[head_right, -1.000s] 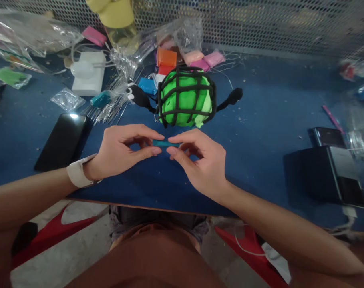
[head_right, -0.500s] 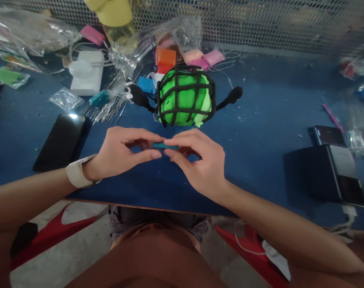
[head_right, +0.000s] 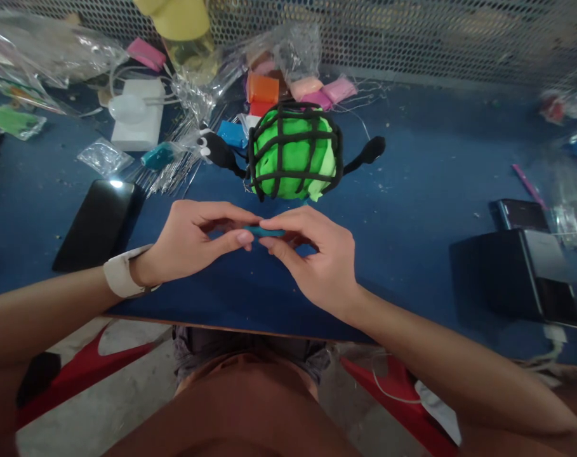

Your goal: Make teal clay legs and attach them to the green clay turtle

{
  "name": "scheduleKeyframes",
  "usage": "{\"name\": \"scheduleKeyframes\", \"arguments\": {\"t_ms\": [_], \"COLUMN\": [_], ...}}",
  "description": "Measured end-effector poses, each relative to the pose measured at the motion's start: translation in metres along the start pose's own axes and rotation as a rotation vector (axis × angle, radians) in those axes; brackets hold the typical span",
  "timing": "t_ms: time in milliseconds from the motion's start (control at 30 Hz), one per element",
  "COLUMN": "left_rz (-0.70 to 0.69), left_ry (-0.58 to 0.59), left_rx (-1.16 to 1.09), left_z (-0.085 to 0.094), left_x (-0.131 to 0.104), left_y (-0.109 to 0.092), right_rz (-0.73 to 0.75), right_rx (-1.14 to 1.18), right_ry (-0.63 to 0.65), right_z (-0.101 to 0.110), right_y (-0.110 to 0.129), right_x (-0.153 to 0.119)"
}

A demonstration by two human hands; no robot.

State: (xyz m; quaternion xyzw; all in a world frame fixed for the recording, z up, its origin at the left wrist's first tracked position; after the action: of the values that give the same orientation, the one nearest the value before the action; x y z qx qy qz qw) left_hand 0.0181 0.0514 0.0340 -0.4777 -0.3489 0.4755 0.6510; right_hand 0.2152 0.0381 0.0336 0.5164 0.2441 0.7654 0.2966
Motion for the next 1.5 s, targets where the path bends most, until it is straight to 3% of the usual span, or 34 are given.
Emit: {"name": "scheduleKeyframes", "arguments": {"t_ms": [500,767,1100,1300,1500], "left_rz": [0.022,0.018,0.025,0.072,0.037], "left_ry": [0.026,-0.01,0.001,0.065,0.03], "left_rx": [-0.025,-0.024,-0.076,-0.099,-0.107], "left_z": [-0.0026,-0.0005,-0.0016,-0.0066,-0.0026], "left_x": [0.0018,0.0015,0.0018,0.0032,0.0026], "left_y": [0.0021,0.0059,0.0032,0.0054,0.0037], "right_rz": [0.025,-0.063,-0.041,0.033,-0.034], "right_rx": [-0.001,0.051,0.016,0.002,0.055], "right_ry": [-0.004,0.023,-0.005,-0.017,-0.036], "right_z": [0.0007,-0.0033,-0.0005,0.0006,0.0006], "right_y": [0.0015,-0.0042,-0.0018,0.0025,-0.0024], "right_x": [0.0009,0.0,-0.0004,0.0027,0.0011]}}
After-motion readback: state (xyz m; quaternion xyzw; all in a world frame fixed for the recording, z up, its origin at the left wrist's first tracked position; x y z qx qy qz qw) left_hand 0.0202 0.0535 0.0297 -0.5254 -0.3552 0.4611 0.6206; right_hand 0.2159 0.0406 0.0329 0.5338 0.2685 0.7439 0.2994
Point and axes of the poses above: each hand's wrist, its own x-axis towards the middle knuckle, its own z-axis out of the back of the hand, y = z × x, the point moved 7 cm from there along x, towards the middle knuckle, and after that the axes turned 15 degrees about z, right-handed, at the moved point
